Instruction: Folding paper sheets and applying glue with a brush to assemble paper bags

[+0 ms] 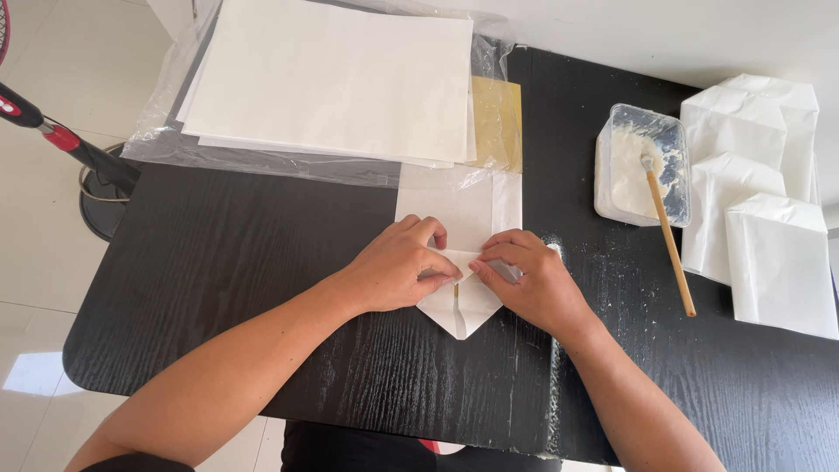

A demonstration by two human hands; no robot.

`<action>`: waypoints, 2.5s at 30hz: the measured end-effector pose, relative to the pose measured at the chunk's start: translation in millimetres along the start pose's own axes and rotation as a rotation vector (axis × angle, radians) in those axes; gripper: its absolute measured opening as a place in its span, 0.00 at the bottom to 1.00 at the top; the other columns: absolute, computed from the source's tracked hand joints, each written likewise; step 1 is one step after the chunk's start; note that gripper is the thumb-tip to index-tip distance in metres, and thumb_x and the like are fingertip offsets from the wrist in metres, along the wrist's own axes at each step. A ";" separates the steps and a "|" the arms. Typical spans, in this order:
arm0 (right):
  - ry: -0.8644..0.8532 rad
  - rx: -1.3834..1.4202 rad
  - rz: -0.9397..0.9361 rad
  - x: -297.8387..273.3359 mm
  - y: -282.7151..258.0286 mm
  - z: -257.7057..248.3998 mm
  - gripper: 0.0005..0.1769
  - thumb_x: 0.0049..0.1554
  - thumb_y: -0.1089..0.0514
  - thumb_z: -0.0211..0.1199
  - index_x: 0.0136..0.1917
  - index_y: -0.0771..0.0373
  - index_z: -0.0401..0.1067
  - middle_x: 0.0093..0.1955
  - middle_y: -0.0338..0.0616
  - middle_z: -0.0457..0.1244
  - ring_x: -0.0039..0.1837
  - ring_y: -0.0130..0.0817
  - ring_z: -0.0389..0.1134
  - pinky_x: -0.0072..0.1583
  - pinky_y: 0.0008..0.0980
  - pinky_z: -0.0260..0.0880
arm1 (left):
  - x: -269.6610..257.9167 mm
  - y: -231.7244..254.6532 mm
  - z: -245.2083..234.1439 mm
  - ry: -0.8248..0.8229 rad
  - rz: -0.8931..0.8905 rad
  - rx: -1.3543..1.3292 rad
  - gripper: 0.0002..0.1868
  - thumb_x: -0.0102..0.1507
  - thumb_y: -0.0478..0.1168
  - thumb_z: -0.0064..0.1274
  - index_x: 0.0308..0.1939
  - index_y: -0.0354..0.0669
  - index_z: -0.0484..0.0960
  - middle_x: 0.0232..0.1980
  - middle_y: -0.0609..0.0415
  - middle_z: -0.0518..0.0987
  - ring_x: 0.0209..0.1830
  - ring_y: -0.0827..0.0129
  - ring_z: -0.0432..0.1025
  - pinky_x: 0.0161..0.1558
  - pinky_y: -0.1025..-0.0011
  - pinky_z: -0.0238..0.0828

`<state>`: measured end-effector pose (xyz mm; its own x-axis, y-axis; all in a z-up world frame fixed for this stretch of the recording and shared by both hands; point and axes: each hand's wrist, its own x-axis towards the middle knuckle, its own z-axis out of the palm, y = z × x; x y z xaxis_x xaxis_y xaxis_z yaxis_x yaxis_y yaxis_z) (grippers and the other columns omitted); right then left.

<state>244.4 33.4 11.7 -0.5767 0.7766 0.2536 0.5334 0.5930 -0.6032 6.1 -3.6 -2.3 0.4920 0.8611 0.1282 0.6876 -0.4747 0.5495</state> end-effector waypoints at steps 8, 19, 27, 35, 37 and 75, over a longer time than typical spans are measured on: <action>-0.016 0.018 0.073 2.8 -3.0 -0.6 0.10 0.51 0.59 0.76 0.44 0.64 0.79 0.48 0.48 0.71 0.53 0.45 0.73 0.50 0.36 0.76 | 0.3 1.3 -4.2 -0.094 -0.018 -0.007 0.10 0.65 0.46 0.55 0.46 0.58 0.89 0.54 0.54 0.71 0.57 0.55 0.68 0.56 0.59 0.66; -0.080 0.001 0.101 2.1 -3.8 -8.6 0.13 0.51 0.57 0.76 0.48 0.61 0.78 0.51 0.45 0.70 0.57 0.43 0.71 0.53 0.35 0.76 | -0.6 8.8 -14.0 -0.214 -0.048 0.007 0.14 0.65 0.42 0.51 0.50 0.59 0.89 0.63 0.52 0.69 0.63 0.54 0.64 0.60 0.58 0.62; -0.598 -0.083 0.115 8.5 -31.4 -41.5 0.63 0.37 0.39 0.79 0.77 0.64 0.56 0.80 0.56 0.53 0.81 0.57 0.49 0.77 0.58 0.54 | -4.3 12.7 -22.3 -0.256 -0.049 -0.019 0.17 0.65 0.53 0.50 0.52 0.57 0.87 0.65 0.53 0.66 0.66 0.53 0.60 0.64 0.58 0.60; -0.479 -0.140 0.139 2.9 -22.5 -21.4 0.62 0.40 0.35 0.82 0.77 0.61 0.56 0.76 0.49 0.56 0.78 0.52 0.53 0.77 0.57 0.52 | -3.7 14.9 -27.7 -0.297 -0.046 -0.055 0.39 0.47 0.71 0.64 0.52 0.53 0.85 0.66 0.48 0.65 0.67 0.48 0.60 0.67 0.55 0.58; -0.430 -0.124 0.137 3.3 -22.8 -19.1 0.56 0.44 0.36 0.79 0.76 0.59 0.59 0.74 0.46 0.57 0.77 0.50 0.55 0.76 0.54 0.54 | -0.5 6.2 -13.2 -0.239 -0.028 -0.014 0.31 0.50 0.67 0.66 0.50 0.55 0.85 0.64 0.51 0.66 0.65 0.50 0.62 0.65 0.54 0.60; 0.007 -0.301 0.683 -28.4 71.0 -182.6 0.36 0.54 0.55 0.71 0.75 0.45 0.67 0.50 0.38 0.63 0.50 0.35 0.61 0.55 0.40 0.64 | 49.6 -10.1 25.0 0.116 -0.192 0.004 0.26 0.64 0.51 0.55 0.65 0.50 0.74 0.57 0.51 0.71 0.56 0.54 0.68 0.61 0.54 0.59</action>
<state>411.7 92.3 99.8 -0.0528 0.9938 -0.0979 0.9183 0.0098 -0.3958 36.9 39.4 -22.1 0.2869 0.9510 0.1155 0.7649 -0.3000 0.5700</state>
